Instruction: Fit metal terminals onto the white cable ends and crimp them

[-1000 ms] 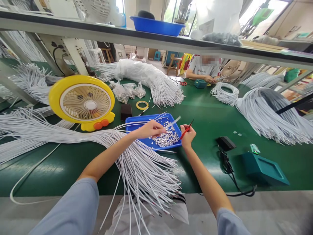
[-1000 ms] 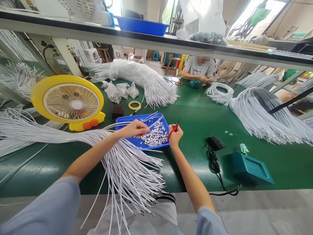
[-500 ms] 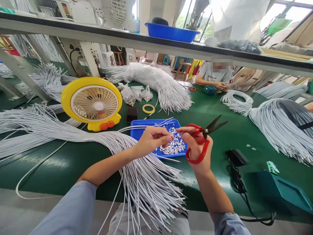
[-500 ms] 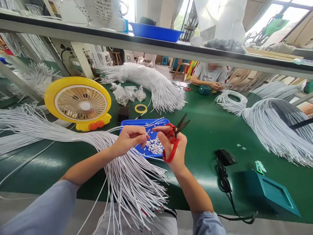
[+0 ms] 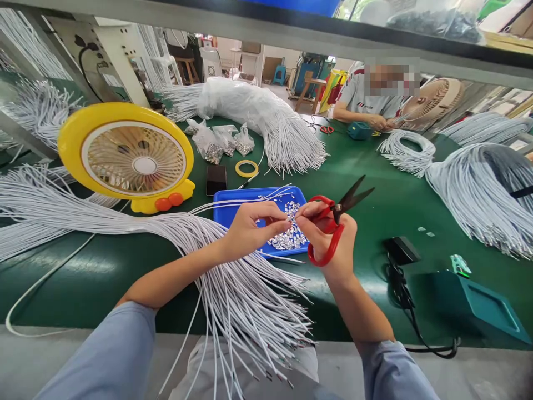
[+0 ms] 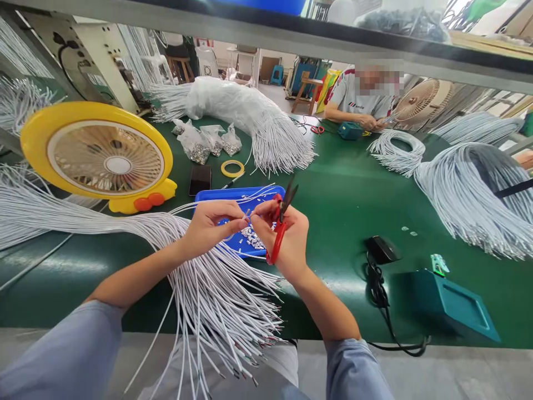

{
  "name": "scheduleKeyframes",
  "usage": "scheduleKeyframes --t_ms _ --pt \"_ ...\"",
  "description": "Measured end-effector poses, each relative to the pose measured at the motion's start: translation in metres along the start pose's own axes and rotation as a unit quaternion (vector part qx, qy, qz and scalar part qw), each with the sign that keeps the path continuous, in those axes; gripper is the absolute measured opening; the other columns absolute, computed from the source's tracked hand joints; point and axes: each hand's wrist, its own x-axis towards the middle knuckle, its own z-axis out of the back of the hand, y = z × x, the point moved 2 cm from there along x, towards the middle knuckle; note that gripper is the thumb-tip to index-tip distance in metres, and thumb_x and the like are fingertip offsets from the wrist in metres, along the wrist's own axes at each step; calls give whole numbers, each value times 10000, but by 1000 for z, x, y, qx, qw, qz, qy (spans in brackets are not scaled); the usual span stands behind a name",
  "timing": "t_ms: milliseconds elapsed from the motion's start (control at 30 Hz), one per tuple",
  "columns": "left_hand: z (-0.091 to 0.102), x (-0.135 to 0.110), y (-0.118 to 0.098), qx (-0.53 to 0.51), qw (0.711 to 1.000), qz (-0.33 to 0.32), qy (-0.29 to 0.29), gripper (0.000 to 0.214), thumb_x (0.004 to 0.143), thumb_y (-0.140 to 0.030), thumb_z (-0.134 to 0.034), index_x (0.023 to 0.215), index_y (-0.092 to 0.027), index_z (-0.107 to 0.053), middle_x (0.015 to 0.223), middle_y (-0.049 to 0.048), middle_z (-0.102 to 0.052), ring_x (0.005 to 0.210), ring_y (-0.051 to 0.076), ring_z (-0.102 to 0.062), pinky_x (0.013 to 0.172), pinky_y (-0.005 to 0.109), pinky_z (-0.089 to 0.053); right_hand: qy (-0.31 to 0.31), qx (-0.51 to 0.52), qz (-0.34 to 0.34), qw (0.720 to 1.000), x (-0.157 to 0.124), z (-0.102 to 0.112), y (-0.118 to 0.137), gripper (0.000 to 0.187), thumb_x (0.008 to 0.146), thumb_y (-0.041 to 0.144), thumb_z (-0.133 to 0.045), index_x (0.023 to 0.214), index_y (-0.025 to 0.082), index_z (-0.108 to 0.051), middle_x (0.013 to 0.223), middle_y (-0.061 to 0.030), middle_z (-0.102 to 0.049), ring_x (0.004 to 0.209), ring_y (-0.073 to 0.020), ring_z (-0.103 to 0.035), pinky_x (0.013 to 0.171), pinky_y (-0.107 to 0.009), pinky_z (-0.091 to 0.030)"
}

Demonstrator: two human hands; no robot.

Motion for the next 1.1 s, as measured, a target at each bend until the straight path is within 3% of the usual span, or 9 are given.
scheduleKeyframes --t_ms 133,300,400,567,900,1100 --pt "4 2 -1 24 999 -15 -15 130 796 -260 -709 745 -140 -722 687 32 -677 612 87 -544 563 205 -446 28 -35 -4 999 -1 -2 0 100 706 138 -704 693 181 -615 703 20 -612 661 -102 -564 594 -241 -455" --pt "8 3 -2 11 997 2 -75 147 750 -272 -747 734 -128 -725 669 37 -689 587 88 -564 542 196 -466 11 -39 -3 999 1 1 1 58 779 184 -674 725 194 -656 712 11 -626 700 -112 -584 624 -252 -453" --pt "7 3 -4 -31 998 24 -52 165 762 -287 -737 749 -123 -729 647 44 -696 559 93 -585 512 191 -475 3 -39 9 999 4 4 0 30 799 205 -671 778 212 -691 755 4 -661 744 -124 -612 647 -262 -462" --pt "2 0 -7 -71 996 46 -17 210 828 -313 -673 752 -124 -723 551 22 -644 426 46 -448 396 165 -351 5 -20 23 1000 3 4 -2 44 790 202 -688 798 243 -701 807 14 -694 756 -130 -631 669 -280 -481" --pt "-2 -3 2 -100 990 93 28 322 817 -432 -679 738 -121 -707 527 9 -605 411 39 -384 373 179 -277 14 -45 35 998 0 -1 1 48 766 166 -681 757 212 -691 713 9 -650 656 -117 -582 578 -270 -453" --pt "-3 -2 1 -91 993 79 20 296 831 -384 -675 691 -123 -682 545 6 -615 456 47 -465 425 175 -356 10 -61 30 998 1 -3 0 37 747 192 -716 755 199 -681 714 12 -644 614 -101 -565 545 -257 -439"
